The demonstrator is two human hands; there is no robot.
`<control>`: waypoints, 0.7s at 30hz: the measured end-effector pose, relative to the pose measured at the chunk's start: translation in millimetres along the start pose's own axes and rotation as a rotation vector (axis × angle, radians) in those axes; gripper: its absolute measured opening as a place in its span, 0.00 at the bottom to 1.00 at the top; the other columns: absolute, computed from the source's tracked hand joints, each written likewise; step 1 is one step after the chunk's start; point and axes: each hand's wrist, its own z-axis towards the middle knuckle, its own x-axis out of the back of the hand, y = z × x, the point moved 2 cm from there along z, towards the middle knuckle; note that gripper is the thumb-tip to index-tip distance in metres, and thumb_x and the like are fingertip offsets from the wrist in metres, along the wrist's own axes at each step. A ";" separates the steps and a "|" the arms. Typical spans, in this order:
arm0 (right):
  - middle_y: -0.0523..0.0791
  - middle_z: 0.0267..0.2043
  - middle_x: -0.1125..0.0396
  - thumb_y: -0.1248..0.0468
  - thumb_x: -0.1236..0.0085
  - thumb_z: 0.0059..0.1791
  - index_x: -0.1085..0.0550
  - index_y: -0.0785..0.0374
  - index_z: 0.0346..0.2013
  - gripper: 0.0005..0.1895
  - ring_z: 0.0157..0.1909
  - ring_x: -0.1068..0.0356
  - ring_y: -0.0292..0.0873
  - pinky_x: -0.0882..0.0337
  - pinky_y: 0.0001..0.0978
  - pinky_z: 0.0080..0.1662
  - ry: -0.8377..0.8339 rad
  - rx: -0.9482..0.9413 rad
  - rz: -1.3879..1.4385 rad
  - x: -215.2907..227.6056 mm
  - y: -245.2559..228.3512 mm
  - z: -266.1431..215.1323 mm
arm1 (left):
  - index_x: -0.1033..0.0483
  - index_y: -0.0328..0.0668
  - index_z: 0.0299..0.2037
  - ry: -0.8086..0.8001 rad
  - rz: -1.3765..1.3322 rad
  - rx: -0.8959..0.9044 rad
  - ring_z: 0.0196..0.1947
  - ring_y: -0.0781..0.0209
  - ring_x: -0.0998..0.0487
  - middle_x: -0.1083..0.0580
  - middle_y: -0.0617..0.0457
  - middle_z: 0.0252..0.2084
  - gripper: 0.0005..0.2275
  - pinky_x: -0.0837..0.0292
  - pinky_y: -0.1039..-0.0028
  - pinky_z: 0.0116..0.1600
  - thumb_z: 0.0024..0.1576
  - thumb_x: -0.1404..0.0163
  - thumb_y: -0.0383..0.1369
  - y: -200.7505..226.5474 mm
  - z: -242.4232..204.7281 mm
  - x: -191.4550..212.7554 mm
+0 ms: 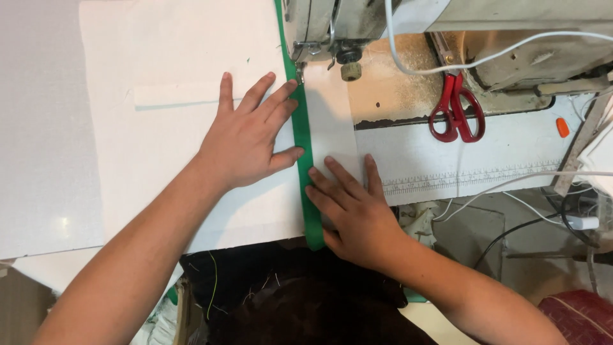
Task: Sewing green straps onto white fabric pieces using an industrial sewing machine.
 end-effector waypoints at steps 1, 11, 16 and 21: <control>0.47 0.73 0.36 0.56 0.36 0.41 0.25 0.57 0.61 0.32 0.78 0.45 0.56 0.51 0.83 0.68 0.001 0.007 -0.022 1.1 -0.7 1.5 | 0.28 0.38 0.66 0.011 0.027 -0.001 0.77 0.42 0.43 0.37 0.48 0.77 0.33 0.55 0.23 0.69 0.63 0.55 0.60 0.0 0.0 0.8; 0.46 0.75 0.39 0.53 0.36 0.42 0.25 0.57 0.61 0.33 0.80 0.50 0.57 0.60 0.90 0.67 -0.046 0.007 0.004 -8.2 31.3 32.0 | 0.31 0.38 0.70 -0.044 0.031 0.051 0.79 0.43 0.48 0.39 0.47 0.78 0.37 0.61 0.23 0.70 0.64 0.63 0.63 -30.6 30.0 -6.4; 0.44 0.78 0.43 0.53 0.34 0.43 0.27 0.56 0.64 0.34 0.81 0.53 0.58 0.63 0.90 0.67 -0.067 0.014 0.020 -8.8 41.1 44.5 | 0.31 0.43 0.64 -0.140 -0.184 0.135 0.75 0.35 0.46 0.35 0.49 0.73 0.26 0.65 0.19 0.67 0.63 0.60 0.51 -47.3 59.7 16.8; 0.45 0.78 0.42 0.50 0.36 0.43 0.27 0.57 0.64 0.35 0.82 0.52 0.57 0.62 0.88 0.68 -0.047 0.062 -0.017 -14.4 41.0 43.9 | 0.41 0.54 0.76 -0.061 0.062 0.271 0.72 0.46 0.43 0.40 0.59 0.77 0.25 0.52 0.34 0.63 0.70 0.68 0.49 -115.3 128.8 -29.5</control>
